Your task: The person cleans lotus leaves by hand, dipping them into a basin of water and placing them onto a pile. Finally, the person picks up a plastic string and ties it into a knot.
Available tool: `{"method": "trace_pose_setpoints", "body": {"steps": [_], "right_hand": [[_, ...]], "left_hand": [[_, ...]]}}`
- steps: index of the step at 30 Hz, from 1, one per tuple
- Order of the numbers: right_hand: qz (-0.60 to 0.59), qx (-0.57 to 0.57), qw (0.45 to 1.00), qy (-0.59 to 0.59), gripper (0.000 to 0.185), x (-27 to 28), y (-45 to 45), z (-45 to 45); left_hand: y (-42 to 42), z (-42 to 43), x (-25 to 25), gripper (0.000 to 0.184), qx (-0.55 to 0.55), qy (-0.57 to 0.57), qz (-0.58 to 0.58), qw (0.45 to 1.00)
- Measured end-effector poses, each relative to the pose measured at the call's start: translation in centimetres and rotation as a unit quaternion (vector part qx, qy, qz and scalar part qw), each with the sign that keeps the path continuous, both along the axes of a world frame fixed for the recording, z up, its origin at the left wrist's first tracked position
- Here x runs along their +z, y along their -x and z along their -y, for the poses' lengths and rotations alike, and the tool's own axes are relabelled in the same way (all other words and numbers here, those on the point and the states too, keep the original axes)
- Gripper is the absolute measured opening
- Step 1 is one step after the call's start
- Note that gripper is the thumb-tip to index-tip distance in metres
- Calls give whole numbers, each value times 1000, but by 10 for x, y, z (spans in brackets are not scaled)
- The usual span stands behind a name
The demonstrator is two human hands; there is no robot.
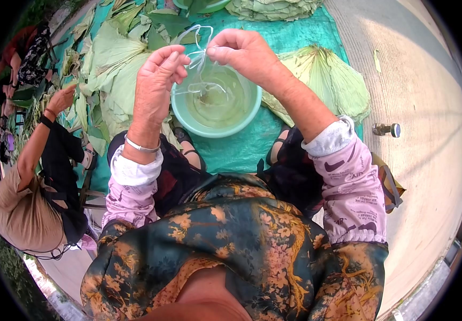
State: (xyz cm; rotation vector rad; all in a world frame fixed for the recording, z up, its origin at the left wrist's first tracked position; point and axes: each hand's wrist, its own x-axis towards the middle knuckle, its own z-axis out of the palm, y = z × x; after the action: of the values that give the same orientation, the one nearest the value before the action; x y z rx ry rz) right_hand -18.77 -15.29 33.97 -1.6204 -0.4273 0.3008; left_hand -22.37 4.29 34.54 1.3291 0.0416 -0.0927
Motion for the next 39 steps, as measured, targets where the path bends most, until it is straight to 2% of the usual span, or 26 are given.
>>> {"method": "trace_pose_setpoints", "body": {"steps": [3, 9, 12, 15, 18, 19, 22, 23, 24, 27, 31, 34, 35, 37, 39], "right_hand": [[-32, -18, 999, -29, 14, 2, -1, -1], [-104, -40, 990, -85, 13, 3, -1, -3], [-128, -51, 984, -115, 12, 1, -2, -3], [-131, -61, 982, -122, 13, 3, -2, -2], [-149, -64, 980, -119, 13, 3, -1, -3], [-152, -61, 980, -115, 13, 2, 0, -3], [-142, -55, 983, -107, 14, 0, 0, -3], [-136, -54, 984, -105, 14, 0, 0, -3], [-133, -53, 985, -101, 14, 0, -1, -4], [-123, -50, 987, -93, 14, 0, 0, -5], [-112, -58, 989, -79, 15, -1, 1, -4], [-90, -53, 993, -63, 15, -6, 2, -4], [-79, -49, 994, -57, 15, -7, 1, -5], [-79, -47, 994, -64, 16, -7, 1, -6], [-83, -47, 993, -72, 16, -6, 2, -8]], "left_hand": [[-2, -2, -3, 25, -15, 29, -29, 999], [0, -3, -4, 25, -61, 11, -34, 998], [-1, -1, -5, 28, 6, 5, -36, 999], [-4, -3, -9, 24, 156, -49, 21, 986], [1, 0, -1, 18, 208, -161, 166, 950], [3, 1, 0, 15, 216, -172, 193, 941], [16, 6, 7, 16, 130, -224, 215, 941], [17, 5, 4, 15, 111, -273, 212, 932], [15, 5, 4, 16, 132, -314, 268, 901], [10, 7, 8, 27, 207, -428, 406, 781], [-2, -14, 25, 31, 340, -413, 393, 748], [9, -12, 21, 27, 264, -295, 330, 857], [13, -9, 17, 23, 229, -325, 327, 857], [19, 0, 10, 21, 78, -371, 288, 880], [14, 6, -7, 25, 42, -448, 304, 840]]}}
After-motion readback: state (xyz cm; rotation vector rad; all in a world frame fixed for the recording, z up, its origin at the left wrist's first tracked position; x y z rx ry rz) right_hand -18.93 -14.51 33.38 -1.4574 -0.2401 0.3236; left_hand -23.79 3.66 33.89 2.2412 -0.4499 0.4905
